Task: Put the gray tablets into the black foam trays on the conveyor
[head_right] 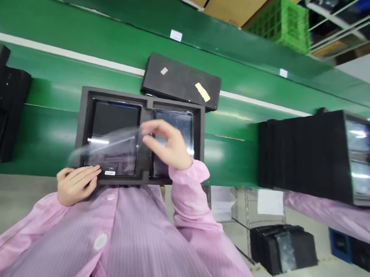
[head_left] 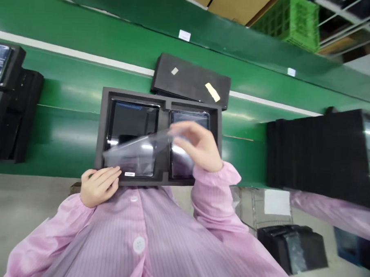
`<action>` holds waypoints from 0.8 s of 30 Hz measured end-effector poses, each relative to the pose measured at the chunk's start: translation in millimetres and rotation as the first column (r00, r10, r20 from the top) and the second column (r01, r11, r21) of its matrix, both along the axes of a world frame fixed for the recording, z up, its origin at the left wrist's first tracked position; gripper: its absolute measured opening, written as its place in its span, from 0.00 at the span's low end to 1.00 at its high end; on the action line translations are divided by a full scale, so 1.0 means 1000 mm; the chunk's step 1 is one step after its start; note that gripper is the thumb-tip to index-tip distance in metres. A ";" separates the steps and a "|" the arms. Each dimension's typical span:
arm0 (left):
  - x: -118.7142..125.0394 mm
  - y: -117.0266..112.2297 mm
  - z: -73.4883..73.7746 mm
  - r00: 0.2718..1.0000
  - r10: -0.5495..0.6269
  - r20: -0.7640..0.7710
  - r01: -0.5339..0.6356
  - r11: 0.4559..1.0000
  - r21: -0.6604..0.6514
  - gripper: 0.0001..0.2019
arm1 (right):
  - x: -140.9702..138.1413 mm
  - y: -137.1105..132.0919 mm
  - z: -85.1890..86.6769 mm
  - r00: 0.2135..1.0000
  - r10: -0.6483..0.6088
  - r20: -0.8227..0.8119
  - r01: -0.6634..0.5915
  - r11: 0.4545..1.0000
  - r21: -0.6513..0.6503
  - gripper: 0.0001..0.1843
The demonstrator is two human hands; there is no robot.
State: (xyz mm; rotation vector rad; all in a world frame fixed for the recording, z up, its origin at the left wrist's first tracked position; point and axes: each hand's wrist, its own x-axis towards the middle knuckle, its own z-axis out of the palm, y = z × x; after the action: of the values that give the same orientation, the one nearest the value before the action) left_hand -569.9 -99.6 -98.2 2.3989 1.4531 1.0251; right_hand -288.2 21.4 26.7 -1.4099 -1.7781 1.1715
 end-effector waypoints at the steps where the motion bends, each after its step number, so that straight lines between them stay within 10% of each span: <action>1: 0.003 0.003 0.005 1.000 0.006 -0.015 -0.007 1.000 -0.019 0.10 | 0.013 0.006 -0.002 0.985 -0.143 0.095 0.137 0.988 0.067 0.13; 9: 0.047 0.015 0.024 0.968 0.130 -0.214 -0.156 0.982 -0.110 0.13 | 0.141 0.042 -0.038 0.680 -0.315 0.662 0.230 0.949 0.215 0.18; 15: 0.109 0.021 0.028 0.995 -0.095 -0.030 0.084 0.961 -0.264 0.13 | 0.149 0.048 -0.047 0.484 -0.197 0.852 0.067 0.980 0.188 0.26; 24: 0.165 0.013 0.031 0.978 -0.206 -0.005 0.196 0.935 -0.294 0.14 | 0.149 0.065 -0.047 0.558 -0.142 0.818 -0.019 0.983 0.184 0.15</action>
State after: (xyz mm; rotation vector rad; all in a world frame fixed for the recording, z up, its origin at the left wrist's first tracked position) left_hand -404.9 -86.2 -66.7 2.2999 1.2365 0.6705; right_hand -139.2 86.6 -19.9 -2.0967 -2.3217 0.2213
